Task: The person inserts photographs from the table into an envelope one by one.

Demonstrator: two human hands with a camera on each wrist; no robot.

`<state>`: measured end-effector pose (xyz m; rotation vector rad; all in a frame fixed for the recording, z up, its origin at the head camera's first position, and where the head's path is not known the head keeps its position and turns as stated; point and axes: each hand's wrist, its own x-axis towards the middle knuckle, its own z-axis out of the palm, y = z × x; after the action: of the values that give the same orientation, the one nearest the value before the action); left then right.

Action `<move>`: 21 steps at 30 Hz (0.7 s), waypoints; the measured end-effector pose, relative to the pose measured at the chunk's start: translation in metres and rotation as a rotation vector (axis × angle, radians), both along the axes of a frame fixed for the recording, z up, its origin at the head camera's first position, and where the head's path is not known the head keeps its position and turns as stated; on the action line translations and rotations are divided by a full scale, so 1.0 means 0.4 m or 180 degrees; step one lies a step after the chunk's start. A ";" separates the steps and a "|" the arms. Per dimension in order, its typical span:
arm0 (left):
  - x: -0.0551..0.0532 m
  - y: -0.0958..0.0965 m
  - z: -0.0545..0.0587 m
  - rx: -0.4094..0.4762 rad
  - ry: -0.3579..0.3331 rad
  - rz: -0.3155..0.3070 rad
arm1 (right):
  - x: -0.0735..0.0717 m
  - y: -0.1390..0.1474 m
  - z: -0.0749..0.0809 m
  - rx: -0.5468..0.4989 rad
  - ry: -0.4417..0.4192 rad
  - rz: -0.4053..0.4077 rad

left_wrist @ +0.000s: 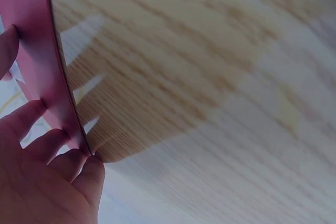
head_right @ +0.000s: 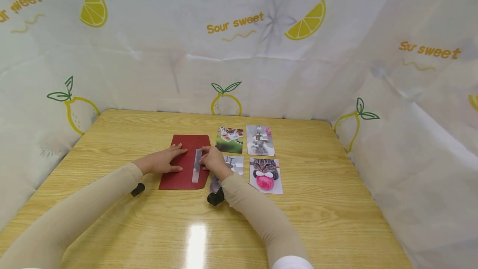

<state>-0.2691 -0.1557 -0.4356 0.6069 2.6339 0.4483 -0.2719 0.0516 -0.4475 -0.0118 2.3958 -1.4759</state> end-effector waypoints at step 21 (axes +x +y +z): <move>-0.001 0.003 0.000 -0.0012 0.0001 0.0014 | -0.013 -0.013 0.001 0.0218 -0.0042 -0.0078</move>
<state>-0.2695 -0.1543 -0.4355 0.6004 2.6363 0.4446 -0.2770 0.0465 -0.4471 0.0431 2.4428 -1.3991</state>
